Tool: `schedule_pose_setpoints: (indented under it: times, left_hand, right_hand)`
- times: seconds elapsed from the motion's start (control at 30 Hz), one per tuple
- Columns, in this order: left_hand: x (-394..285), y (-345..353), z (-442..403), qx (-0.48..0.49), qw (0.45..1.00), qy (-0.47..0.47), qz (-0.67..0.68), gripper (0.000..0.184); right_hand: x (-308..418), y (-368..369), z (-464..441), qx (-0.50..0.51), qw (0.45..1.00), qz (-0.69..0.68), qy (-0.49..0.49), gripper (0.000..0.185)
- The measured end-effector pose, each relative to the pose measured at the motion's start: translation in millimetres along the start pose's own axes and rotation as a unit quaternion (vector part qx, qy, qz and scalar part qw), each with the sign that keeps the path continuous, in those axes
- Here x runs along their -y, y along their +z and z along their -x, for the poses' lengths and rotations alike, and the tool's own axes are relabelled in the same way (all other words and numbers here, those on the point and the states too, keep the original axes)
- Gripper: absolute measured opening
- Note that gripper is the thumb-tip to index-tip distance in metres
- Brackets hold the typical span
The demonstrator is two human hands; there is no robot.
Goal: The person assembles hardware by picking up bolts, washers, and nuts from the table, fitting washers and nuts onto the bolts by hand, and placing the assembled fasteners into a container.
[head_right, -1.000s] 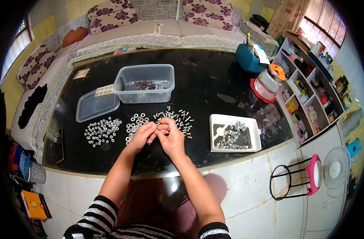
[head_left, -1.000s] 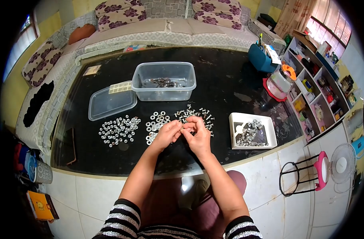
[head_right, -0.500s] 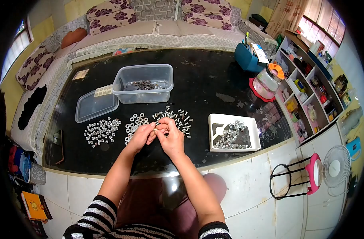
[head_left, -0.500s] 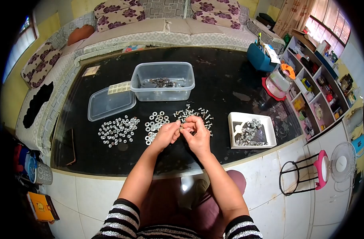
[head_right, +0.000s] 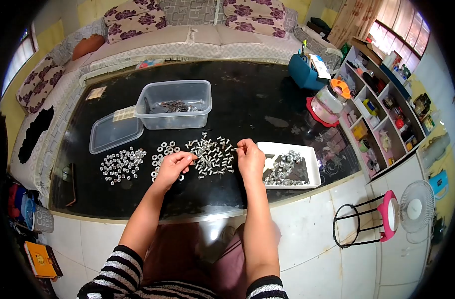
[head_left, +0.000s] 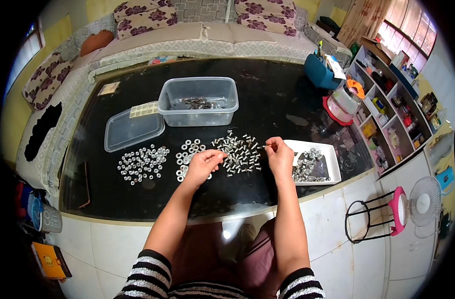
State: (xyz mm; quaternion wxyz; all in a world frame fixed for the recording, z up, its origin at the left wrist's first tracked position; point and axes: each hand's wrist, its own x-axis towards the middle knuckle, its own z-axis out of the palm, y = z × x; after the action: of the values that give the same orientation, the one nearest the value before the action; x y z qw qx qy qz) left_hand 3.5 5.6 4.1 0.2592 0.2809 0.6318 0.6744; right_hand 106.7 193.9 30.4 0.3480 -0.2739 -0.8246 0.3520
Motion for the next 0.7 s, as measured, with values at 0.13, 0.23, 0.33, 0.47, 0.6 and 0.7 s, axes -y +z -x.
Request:
schedule_pose_setpoints:
  times: [0.13,0.23,0.33,0.47,0.6,0.7]
  left_hand:
    - [-2,1,1,-0.022,1.000,0.006,0.004,0.021]
    - [-3,0,1,-0.025,1.000,-0.001,0.003,0.020]
    - [-2,1,1,-0.024,1.000,0.003,-0.002,0.019]
    - [11,2,-2,-0.031,0.999,0.028,-0.020,0.019]
    - [7,2,2,-0.038,0.990,0.077,-0.115,0.018]
    - [3,-7,3,-0.040,0.997,0.034,-0.058,0.016]
  right_hand:
    - [-7,7,-2,0.037,0.998,0.059,0.004,0.007]
    - [-12,13,-2,0.054,0.992,0.101,-0.047,0.007]
    - [-11,11,-2,0.048,0.989,0.121,-0.073,0.006]
    - [-7,3,-2,0.019,0.990,0.114,-0.085,0.008]
    - [5,2,3,0.040,0.995,0.060,-0.070,0.008]
    - [13,5,7,0.050,0.995,0.030,-0.076,0.009]
